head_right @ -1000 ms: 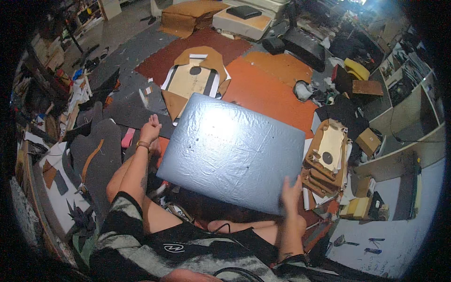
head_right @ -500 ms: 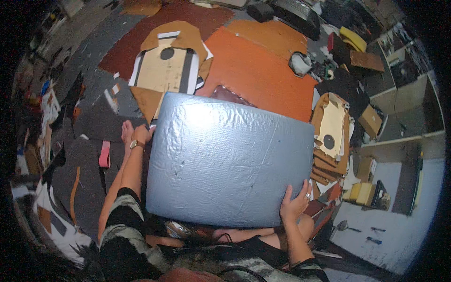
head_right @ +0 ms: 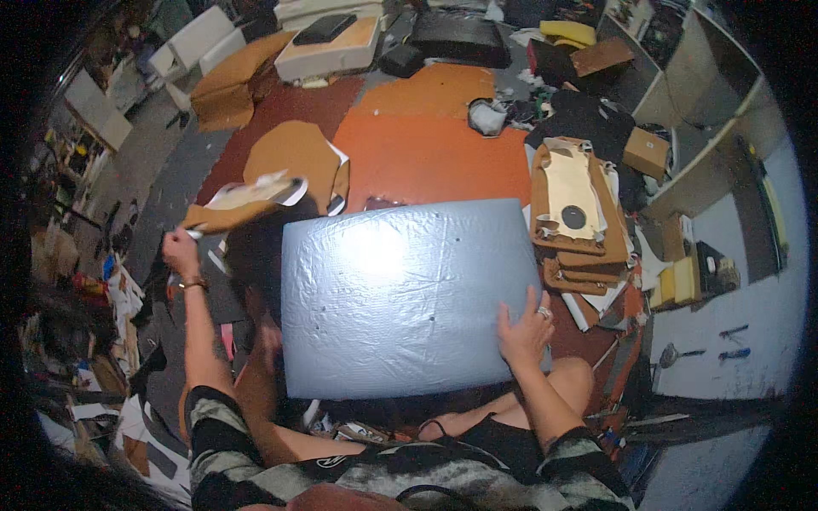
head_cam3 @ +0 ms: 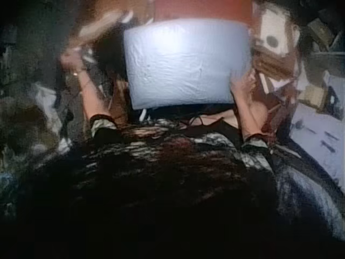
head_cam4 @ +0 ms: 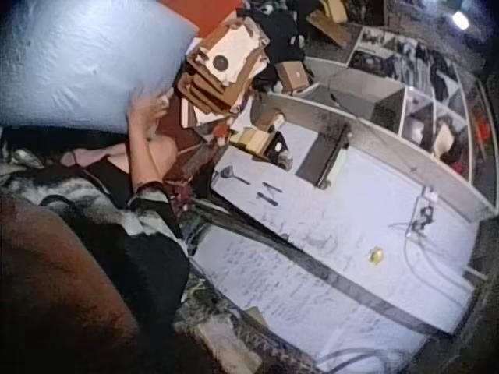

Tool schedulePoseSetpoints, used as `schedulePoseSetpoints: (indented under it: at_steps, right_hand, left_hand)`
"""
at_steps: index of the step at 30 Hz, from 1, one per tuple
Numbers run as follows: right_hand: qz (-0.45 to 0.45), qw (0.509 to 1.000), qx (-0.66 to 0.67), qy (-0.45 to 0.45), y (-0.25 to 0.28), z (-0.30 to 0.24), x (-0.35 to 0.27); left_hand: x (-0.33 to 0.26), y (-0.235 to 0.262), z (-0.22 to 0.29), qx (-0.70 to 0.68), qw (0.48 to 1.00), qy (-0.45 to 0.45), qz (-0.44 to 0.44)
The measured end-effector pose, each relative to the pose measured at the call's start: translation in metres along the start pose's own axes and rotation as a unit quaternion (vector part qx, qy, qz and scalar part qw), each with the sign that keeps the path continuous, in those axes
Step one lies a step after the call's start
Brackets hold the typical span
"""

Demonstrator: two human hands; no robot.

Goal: The person sits on the floor and uses a staple gun to attach a light brown fabric cover to a rectangular foam cushion. They repeatedly staple along the edges, adjusting the fabric with their hands to secure it to the cushion.

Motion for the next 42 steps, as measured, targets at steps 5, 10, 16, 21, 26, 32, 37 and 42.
schedulePoseSetpoints:
  at_steps: [5,10,16,21,26,32,37,42]
  right_hand:
    - [0.01,1.0,0.025,-0.01,0.001,0.006,-0.001]
    - [-0.026,0.997,0.074,-0.003,0.007,-0.007,-0.003]
    - [-0.016,0.996,0.092,-0.009,0.012,0.013,-0.002]
    - [0.011,0.991,0.134,0.02,-0.001,0.008,0.002]
    - [0.027,0.912,0.405,0.061,-0.021,0.104,0.048]
    - [0.065,0.953,0.195,-0.221,-0.05,0.366,-0.046]
    - [-0.223,0.948,0.077,-0.213,-0.161,0.37,-0.222]
    - [-0.345,0.863,0.308,-0.202,-0.193,0.244,-0.288]
  left_hand:
    - [0.08,0.059,0.198,-0.19,0.979,-0.04,0.058]
    - [0.09,0.13,0.323,-0.268,0.958,-0.101,-0.012]
    - [0.059,0.239,0.489,-0.267,0.925,-0.246,0.112]
    - [0.046,0.342,0.526,-0.024,0.905,-0.413,0.1]
    - [0.033,0.284,0.344,0.101,0.954,-0.281,0.001]
    - [-0.097,0.143,0.025,-0.341,0.767,0.439,-0.321]
    - [-0.2,0.105,0.141,-0.323,0.795,0.383,-0.342]
    - [-0.376,0.051,0.353,-0.302,0.634,0.169,-0.692]
Point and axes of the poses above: each hand's wrist, its own x-axis towards the middle knuckle, its own y-axis out of the back of the hand, z = x × y, the point moved 9 cm from there along x, towards the middle knuckle, and after that the axes turned 13 degrees about -x, right-handed, at the moved point
